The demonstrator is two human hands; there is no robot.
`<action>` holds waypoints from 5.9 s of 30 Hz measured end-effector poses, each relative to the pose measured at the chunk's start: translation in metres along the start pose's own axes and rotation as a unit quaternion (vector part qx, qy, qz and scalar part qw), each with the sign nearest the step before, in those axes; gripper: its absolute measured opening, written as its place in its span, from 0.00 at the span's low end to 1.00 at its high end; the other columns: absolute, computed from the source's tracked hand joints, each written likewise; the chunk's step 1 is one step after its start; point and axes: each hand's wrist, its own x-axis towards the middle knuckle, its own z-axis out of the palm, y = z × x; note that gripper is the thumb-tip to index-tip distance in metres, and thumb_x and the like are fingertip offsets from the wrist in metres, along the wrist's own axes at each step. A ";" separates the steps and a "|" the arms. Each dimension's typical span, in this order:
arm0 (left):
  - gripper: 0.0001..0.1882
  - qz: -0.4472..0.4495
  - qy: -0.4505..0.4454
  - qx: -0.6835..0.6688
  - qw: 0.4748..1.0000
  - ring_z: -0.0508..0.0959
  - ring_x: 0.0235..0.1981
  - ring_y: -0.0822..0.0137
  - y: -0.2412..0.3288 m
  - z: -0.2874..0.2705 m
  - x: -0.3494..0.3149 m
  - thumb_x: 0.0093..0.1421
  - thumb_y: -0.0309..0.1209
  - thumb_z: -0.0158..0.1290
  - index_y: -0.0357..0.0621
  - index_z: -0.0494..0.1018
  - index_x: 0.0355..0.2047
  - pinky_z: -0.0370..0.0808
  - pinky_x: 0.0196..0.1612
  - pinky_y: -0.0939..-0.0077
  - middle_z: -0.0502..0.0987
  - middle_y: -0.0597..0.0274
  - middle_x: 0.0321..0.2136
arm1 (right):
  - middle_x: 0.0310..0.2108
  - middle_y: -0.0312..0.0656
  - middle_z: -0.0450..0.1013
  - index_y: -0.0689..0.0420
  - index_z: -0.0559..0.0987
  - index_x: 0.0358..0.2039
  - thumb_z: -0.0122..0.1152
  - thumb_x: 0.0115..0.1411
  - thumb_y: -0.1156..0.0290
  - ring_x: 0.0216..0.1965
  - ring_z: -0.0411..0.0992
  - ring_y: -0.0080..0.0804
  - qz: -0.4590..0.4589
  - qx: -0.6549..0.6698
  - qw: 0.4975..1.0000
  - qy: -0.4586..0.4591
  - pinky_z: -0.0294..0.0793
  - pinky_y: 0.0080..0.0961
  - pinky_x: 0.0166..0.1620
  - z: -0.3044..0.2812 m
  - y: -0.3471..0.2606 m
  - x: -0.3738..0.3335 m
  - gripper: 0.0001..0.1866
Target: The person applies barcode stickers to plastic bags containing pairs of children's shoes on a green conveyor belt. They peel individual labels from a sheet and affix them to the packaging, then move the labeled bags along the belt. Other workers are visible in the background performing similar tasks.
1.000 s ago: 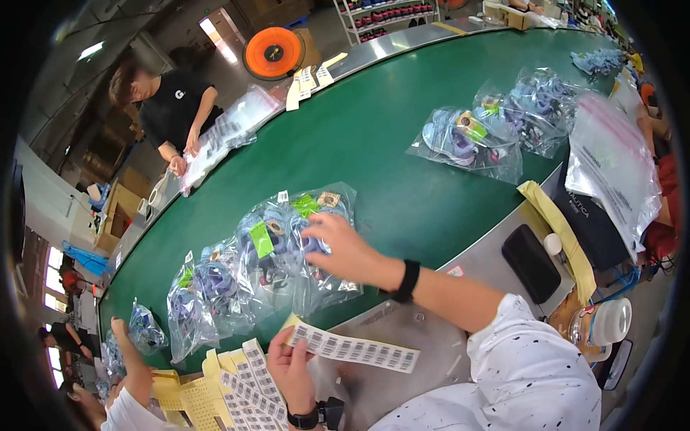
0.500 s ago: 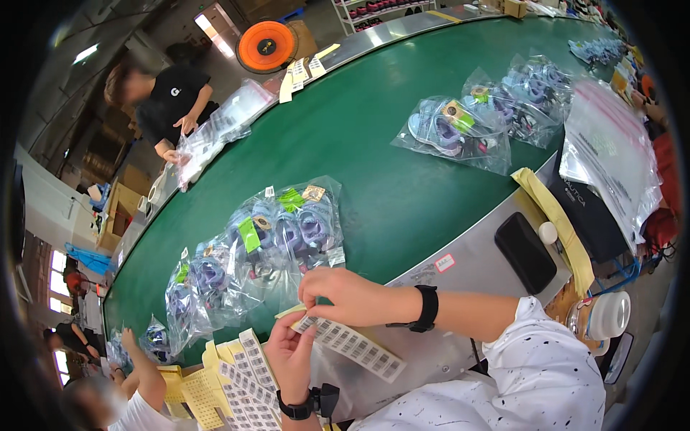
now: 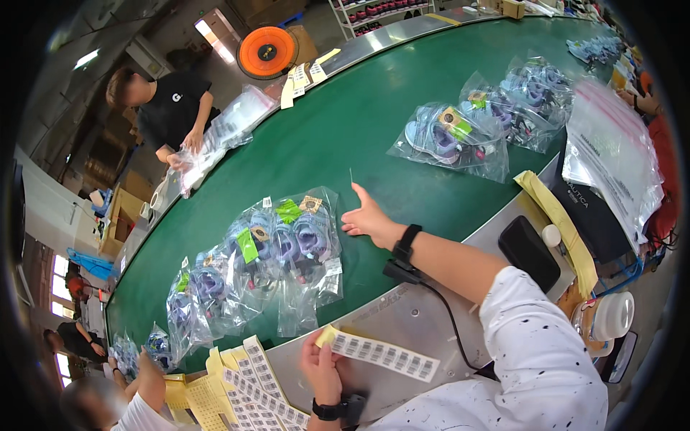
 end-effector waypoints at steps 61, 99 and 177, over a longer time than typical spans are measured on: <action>0.19 0.033 -0.041 0.014 0.999 0.77 0.42 0.68 -0.015 0.040 0.001 0.61 0.17 0.47 0.31 0.64 0.54 0.73 0.48 0.77 0.76 0.52 0.43 | 0.26 0.48 0.76 0.68 0.74 0.44 0.67 0.48 0.79 0.22 0.75 0.31 -0.025 -0.203 0.973 0.106 0.73 0.24 0.20 -0.020 -0.035 0.096 0.22; 0.12 0.032 0.035 0.035 0.998 0.77 0.34 0.79 0.043 0.053 0.005 0.60 0.19 0.54 0.32 0.73 0.45 0.72 0.36 0.88 0.80 0.59 0.35 | 0.35 0.47 0.74 0.62 0.78 0.39 0.61 0.55 0.72 0.40 0.73 0.44 -0.351 -0.374 0.804 -0.300 0.72 0.35 0.44 0.035 -0.046 -0.099 0.12; 0.26 0.005 -0.007 -0.020 1.000 0.79 0.36 0.73 -0.009 0.119 0.006 0.59 0.16 0.51 0.34 0.60 0.58 0.75 0.38 0.83 0.78 0.54 0.41 | 0.45 0.53 0.73 0.58 0.59 0.64 0.66 0.54 0.66 0.37 0.76 0.35 -0.187 -0.502 0.830 -0.157 0.78 0.29 0.41 -0.123 -0.079 0.017 0.40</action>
